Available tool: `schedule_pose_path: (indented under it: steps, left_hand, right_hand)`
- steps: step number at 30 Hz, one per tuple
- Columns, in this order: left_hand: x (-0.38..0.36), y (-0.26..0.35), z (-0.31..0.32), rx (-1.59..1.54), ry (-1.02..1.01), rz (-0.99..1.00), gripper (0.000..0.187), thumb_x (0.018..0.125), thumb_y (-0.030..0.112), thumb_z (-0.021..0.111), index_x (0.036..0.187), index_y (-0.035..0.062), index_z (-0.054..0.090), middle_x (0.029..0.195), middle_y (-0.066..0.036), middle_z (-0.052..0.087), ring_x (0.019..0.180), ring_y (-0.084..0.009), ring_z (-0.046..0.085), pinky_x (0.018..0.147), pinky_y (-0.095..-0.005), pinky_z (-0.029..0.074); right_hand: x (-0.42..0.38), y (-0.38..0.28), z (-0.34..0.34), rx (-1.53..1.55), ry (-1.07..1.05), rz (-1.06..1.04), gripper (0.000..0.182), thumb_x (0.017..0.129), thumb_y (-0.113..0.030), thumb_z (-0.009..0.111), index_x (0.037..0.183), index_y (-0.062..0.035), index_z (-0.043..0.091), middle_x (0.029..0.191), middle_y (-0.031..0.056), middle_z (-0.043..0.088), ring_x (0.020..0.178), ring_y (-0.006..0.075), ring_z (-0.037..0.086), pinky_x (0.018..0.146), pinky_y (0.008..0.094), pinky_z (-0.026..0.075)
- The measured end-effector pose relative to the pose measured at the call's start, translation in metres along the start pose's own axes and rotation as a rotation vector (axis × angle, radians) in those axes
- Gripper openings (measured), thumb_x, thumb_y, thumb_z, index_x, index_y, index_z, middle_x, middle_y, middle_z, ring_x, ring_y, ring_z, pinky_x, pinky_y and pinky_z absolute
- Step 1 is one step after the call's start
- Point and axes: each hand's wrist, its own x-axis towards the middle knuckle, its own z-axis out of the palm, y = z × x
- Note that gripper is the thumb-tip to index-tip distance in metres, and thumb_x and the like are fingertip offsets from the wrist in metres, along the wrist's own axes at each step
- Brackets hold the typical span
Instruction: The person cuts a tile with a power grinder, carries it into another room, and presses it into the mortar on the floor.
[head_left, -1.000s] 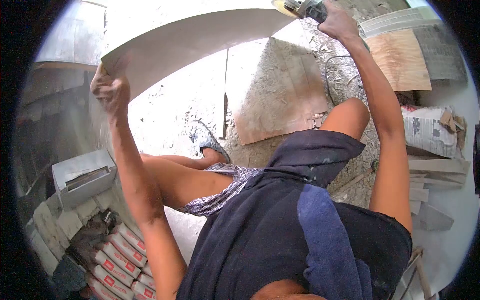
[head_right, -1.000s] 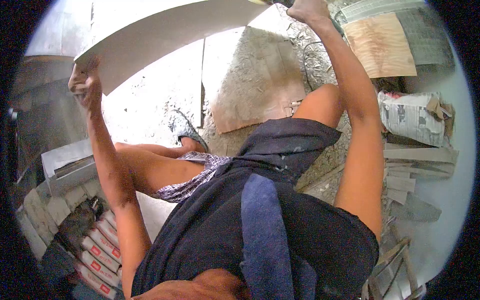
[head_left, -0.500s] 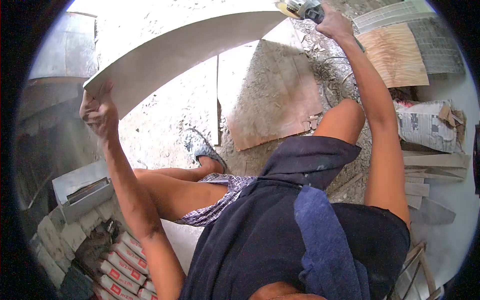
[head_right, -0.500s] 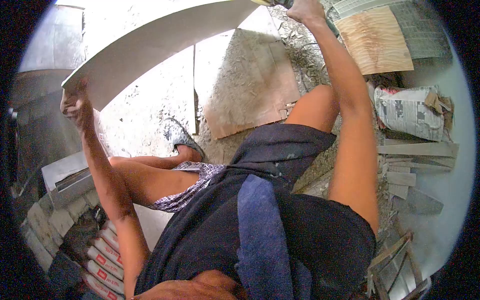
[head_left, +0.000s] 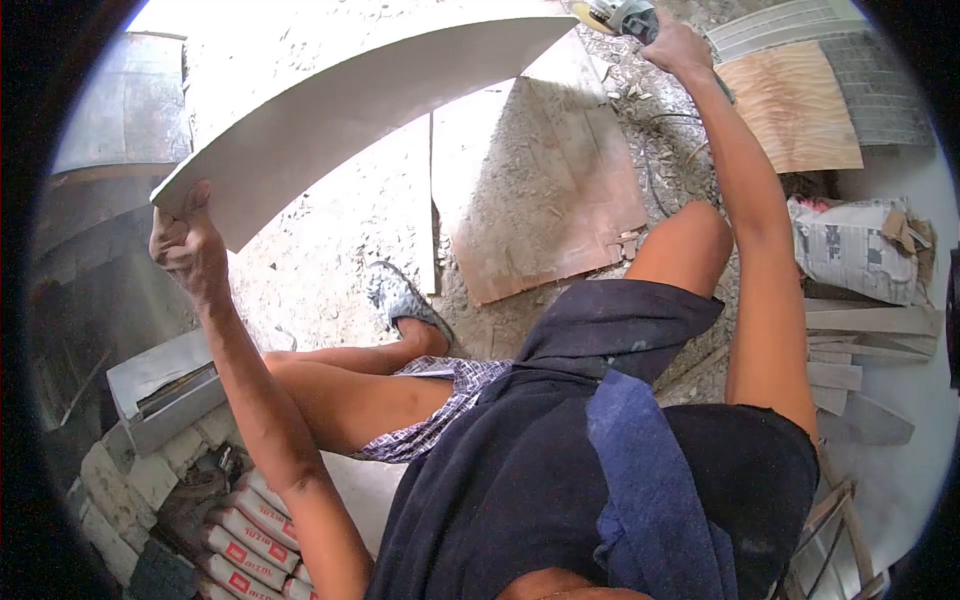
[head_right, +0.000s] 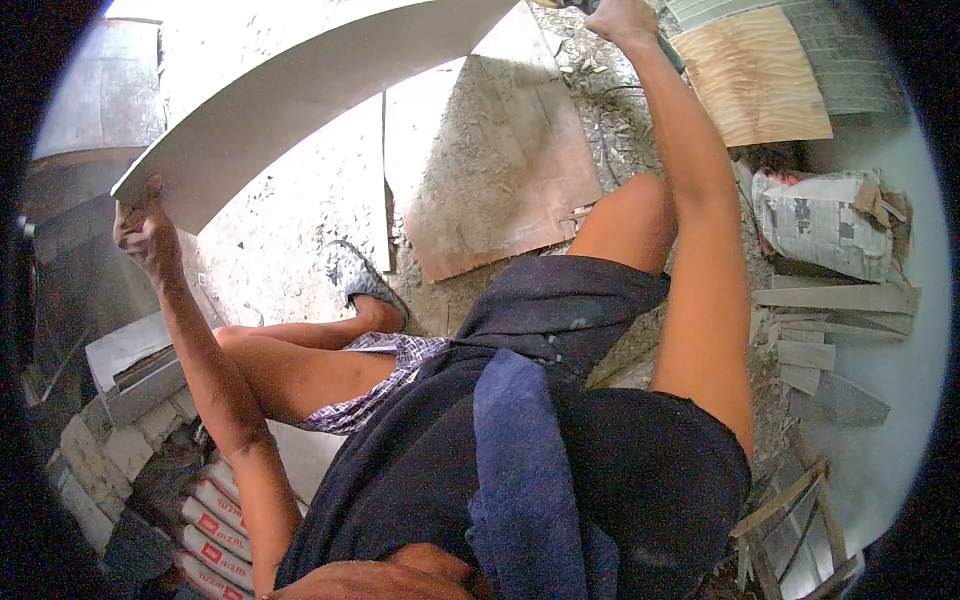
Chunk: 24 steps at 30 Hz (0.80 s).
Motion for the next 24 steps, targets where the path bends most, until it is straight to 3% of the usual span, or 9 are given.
schedule_pose_path:
  steps: [6,9,11,12,14,17,20,24]
  left_hand:
    - [-0.005,0.008,0.002,0.038,0.03,0.024,0.018,0.09,0.011,0.07,0.104,-0.0009,0.072,0.092,-0.005,0.075,0.082,-0.013,0.066,0.075,-0.0278,0.05]
    - [-0.004,0.001,-0.005,0.119,0.011,0.047,0.017,0.091,0.011,0.069,0.103,-0.0008,0.072,0.091,-0.006,0.075,0.081,-0.0135,0.066,0.073,-0.0285,0.05]
    - [-0.005,-0.011,-0.011,0.416,-0.05,0.206,0.017,0.091,0.012,0.068,0.102,-0.0003,0.072,0.09,-0.006,0.075,0.079,-0.0136,0.065,0.071,-0.0288,0.05]
    - [-0.007,-0.006,-0.009,0.417,-0.049,0.208,0.017,0.091,0.012,0.068,0.102,-0.0003,0.072,0.09,-0.006,0.075,0.079,-0.0136,0.065,0.071,-0.0288,0.05]
    - [-0.01,0.005,-0.002,0.052,0.006,-0.011,0.018,0.091,0.014,0.068,0.102,-0.0002,0.071,0.09,-0.007,0.075,0.077,-0.0133,0.065,0.071,-0.0285,0.049]
    - [-0.008,-0.01,-0.008,0.208,-0.031,0.07,0.021,0.092,0.018,0.069,0.101,-0.0013,0.071,0.09,-0.008,0.075,0.077,-0.0138,0.065,0.072,-0.0288,0.049]
    - [-0.01,-0.006,-0.005,0.114,-0.036,0.11,0.023,0.093,0.02,0.068,0.101,-0.0017,0.07,0.089,-0.009,0.075,0.076,-0.0152,0.065,0.072,-0.0303,0.05]
    - [-0.004,0.009,0.005,0.185,0.002,0.062,0.022,0.093,0.02,0.067,0.1,-0.0007,0.07,0.09,-0.009,0.075,0.076,-0.0156,0.065,0.073,-0.0312,0.05]
  right_hand:
    - [0.013,0.011,0.011,-0.072,-0.101,0.027,0.059,0.066,-0.03,0.071,0.121,-0.0089,0.062,0.104,0.023,0.071,0.1,0.0373,0.069,0.084,0.0454,0.058]
    - [0.015,0.012,0.016,-0.036,-0.051,0.054,0.05,0.065,-0.024,0.073,0.109,-0.0041,0.064,0.098,0.021,0.071,0.094,0.0353,0.07,0.08,0.0431,0.057]
    - [0.022,0.02,0.026,-0.081,0.049,-0.035,0.057,0.071,-0.023,0.067,0.127,-0.0176,0.057,0.109,0.0198,0.071,0.102,0.0388,0.068,0.086,0.0489,0.055]
    - [0.023,0.02,0.026,-0.078,0.051,-0.035,0.057,0.071,-0.023,0.067,0.127,-0.0176,0.057,0.109,0.0198,0.071,0.102,0.0388,0.068,0.086,0.0489,0.055]
    - [0.027,0.021,0.026,-0.085,-0.03,-0.006,0.057,0.073,-0.02,0.062,0.13,-0.0179,0.055,0.115,0.0225,0.069,0.108,0.0395,0.067,0.09,0.0497,0.054]
    - [0.035,0.03,0.037,-0.156,-0.081,-0.076,0.059,0.074,-0.021,0.063,0.131,-0.0169,0.053,0.114,0.024,0.069,0.107,0.0401,0.067,0.089,0.0499,0.054]
    - [0.02,0.033,0.059,-0.155,-0.053,-0.125,0.057,0.075,-0.02,0.062,0.131,-0.0155,0.052,0.113,0.0239,0.069,0.107,0.0408,0.067,0.089,0.0507,0.054]
    - [-0.005,0.041,0.076,-0.034,-0.132,0.035,0.07,0.07,-0.031,0.068,0.136,-0.0147,0.05,0.11,0.0233,0.07,0.104,0.0415,0.068,0.088,0.0509,0.055]
